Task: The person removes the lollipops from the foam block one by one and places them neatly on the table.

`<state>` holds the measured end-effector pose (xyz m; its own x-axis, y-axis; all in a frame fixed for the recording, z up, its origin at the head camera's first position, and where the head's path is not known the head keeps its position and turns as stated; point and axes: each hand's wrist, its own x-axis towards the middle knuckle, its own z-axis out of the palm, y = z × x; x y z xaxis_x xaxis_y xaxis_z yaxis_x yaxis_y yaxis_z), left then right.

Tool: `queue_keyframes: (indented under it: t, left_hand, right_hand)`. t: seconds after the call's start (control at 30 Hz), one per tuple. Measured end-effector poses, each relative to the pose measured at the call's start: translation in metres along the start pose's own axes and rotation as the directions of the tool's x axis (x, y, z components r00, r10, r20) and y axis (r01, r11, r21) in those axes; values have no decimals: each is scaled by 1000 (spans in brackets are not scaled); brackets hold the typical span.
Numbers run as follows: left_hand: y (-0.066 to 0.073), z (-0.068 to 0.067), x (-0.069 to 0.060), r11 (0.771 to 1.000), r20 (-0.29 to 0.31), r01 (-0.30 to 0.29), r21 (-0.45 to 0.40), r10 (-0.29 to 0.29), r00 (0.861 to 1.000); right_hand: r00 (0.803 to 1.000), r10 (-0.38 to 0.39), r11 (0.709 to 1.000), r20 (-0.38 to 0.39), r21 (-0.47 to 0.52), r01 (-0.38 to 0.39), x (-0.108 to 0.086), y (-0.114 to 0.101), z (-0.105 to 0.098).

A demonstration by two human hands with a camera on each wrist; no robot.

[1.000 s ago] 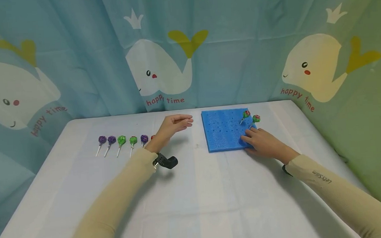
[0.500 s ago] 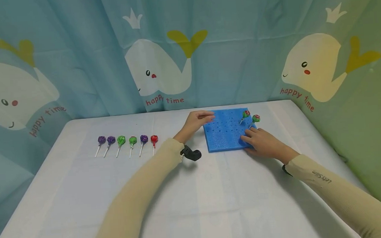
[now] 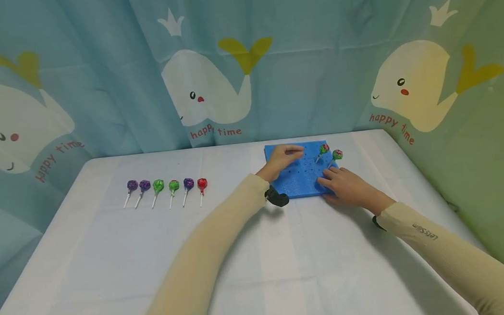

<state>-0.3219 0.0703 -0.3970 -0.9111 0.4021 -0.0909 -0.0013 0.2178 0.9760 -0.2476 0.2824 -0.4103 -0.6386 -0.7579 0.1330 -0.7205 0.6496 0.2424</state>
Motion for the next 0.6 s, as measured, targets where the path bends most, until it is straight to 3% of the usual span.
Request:
queue_keyframes:
  t: [0.33, 0.6]
  left_hand:
    - [1, 18, 14, 999, 4, -10, 51, 10, 1000]
    - [2, 25, 28, 985, 57, -48, 165, 39, 998]
  right_hand:
    - [1000, -4, 1000, 1, -5, 4, 1, 1, 0]
    - [1000, -12, 1000, 5, -9, 12, 1, 3, 2]
